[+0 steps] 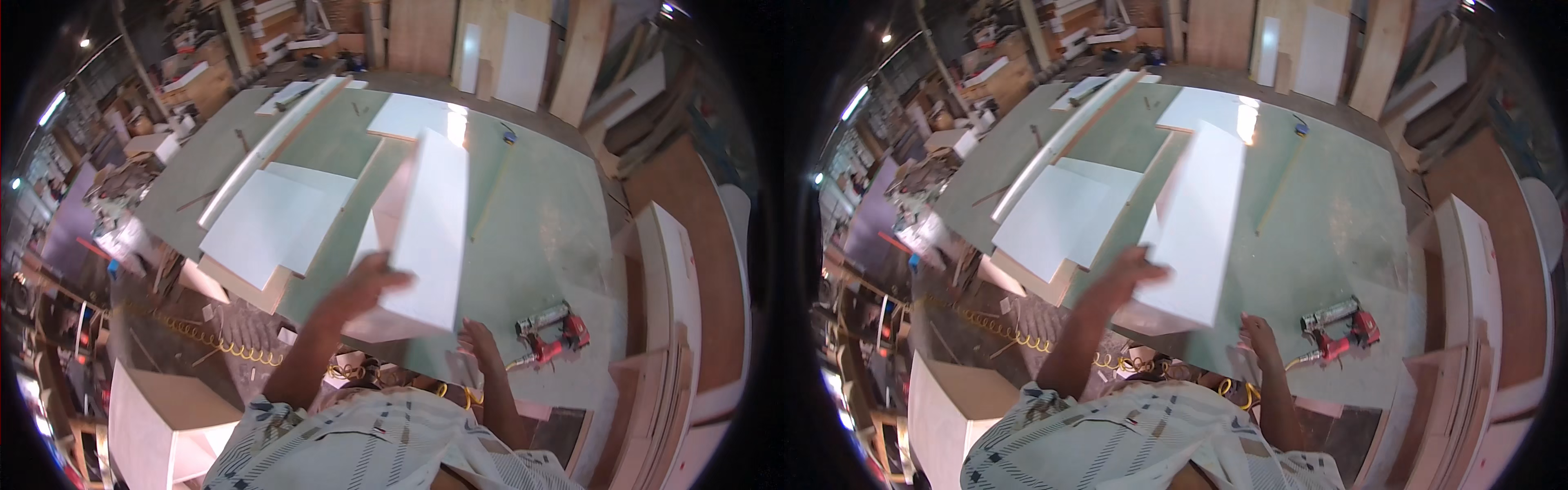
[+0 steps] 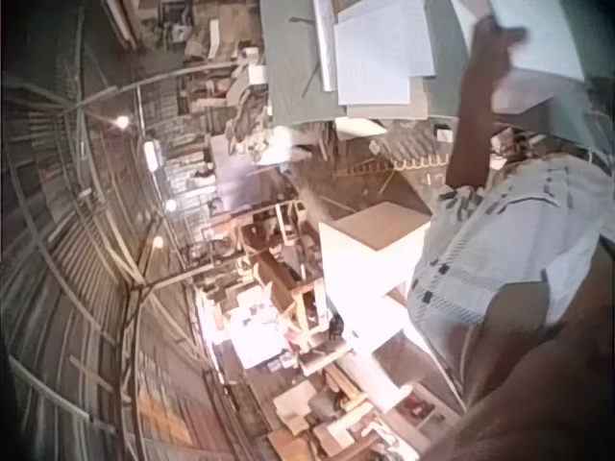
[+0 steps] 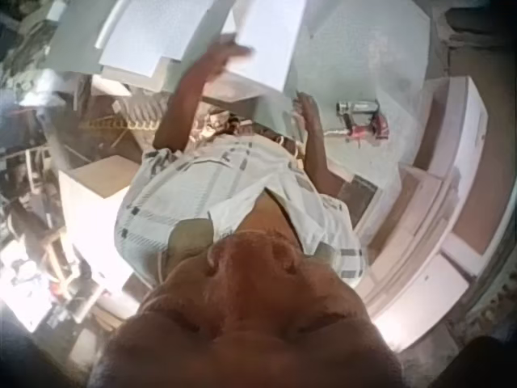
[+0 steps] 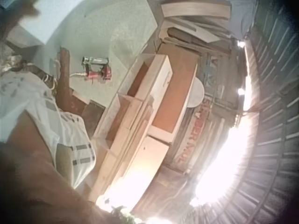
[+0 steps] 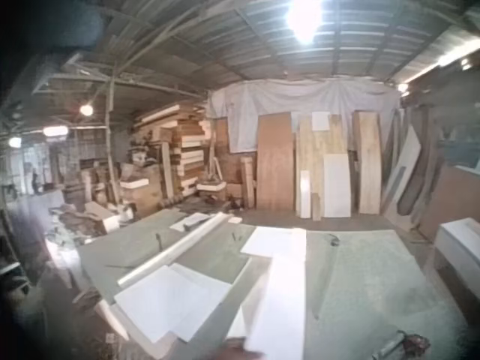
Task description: The person aligns white wooden panels on a table and joins them together with a pneumatic nail gun to create a rectangular frame. They then position a plywood sheet over the frame and secure it in place by hand and with the nail gun.
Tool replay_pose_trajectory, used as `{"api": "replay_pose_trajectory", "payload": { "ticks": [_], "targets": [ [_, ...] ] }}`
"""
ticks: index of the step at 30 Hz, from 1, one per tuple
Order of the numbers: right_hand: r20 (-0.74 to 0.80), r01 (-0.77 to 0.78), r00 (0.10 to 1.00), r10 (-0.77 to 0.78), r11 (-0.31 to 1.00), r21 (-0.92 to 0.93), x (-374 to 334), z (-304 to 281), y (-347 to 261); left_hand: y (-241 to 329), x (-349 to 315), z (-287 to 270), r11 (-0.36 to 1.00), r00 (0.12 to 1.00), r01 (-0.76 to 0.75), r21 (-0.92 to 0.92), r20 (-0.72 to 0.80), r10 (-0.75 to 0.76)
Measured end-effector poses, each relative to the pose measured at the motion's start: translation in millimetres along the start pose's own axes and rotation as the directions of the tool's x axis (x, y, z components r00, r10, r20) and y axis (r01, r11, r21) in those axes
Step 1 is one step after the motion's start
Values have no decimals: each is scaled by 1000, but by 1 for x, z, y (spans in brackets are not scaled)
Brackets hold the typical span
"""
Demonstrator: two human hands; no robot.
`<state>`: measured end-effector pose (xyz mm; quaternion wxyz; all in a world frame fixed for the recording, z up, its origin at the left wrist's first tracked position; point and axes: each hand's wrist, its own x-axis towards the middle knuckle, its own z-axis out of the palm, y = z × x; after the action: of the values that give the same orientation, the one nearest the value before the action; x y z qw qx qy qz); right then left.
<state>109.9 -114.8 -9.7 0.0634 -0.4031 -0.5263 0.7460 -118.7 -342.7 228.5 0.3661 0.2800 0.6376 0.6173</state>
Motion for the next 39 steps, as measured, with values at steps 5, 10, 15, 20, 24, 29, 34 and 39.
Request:
{"api": "replay_pose_trajectory", "payload": {
  "ticks": [5, 10, 15, 20, 24, 29, 34, 39],
  "targets": [
    [97, -73, 993, 61, 989, 130, -11, 68, -20, -48, 9, -110, 590, 985, -14, -807, 89, 145],
    [-309, 52, 940, -146, 955, -293, -11, 80, -1, -141, 20, -135, 390, 986, 96, -916, 142, 90],
    [-512, 72, 685, -518, 747, -661, -28, 57, 7, -205, 12, -148, 708, 943, 285, -646, 58, -327],
    [-516, -146, 575, -635, 540, -829, -26, 55, -2, -228, 17, -145, 876, 992, 123, 466, -84, -95],
    [-538, -216, 629, -561, 539, -814, -22, 41, 1, -156, 14, -124, 955, 964, -164, 246, -167, 208],
    [-517, -168, 718, -466, 605, -778, -13, 55, -6, 47, -69, -115, 741, 877, -123, -660, 277, 393],
    [-555, -222, 723, -410, 623, -750, -12, 43, -10, 105, -140, -98, 457, 535, 117, -882, 443, 719],
    [-600, -232, 690, -406, 661, -713, -13, 44, -4, 57, -149, -171, 564, 67, -484, -669, 614, 786]
  ]
}}
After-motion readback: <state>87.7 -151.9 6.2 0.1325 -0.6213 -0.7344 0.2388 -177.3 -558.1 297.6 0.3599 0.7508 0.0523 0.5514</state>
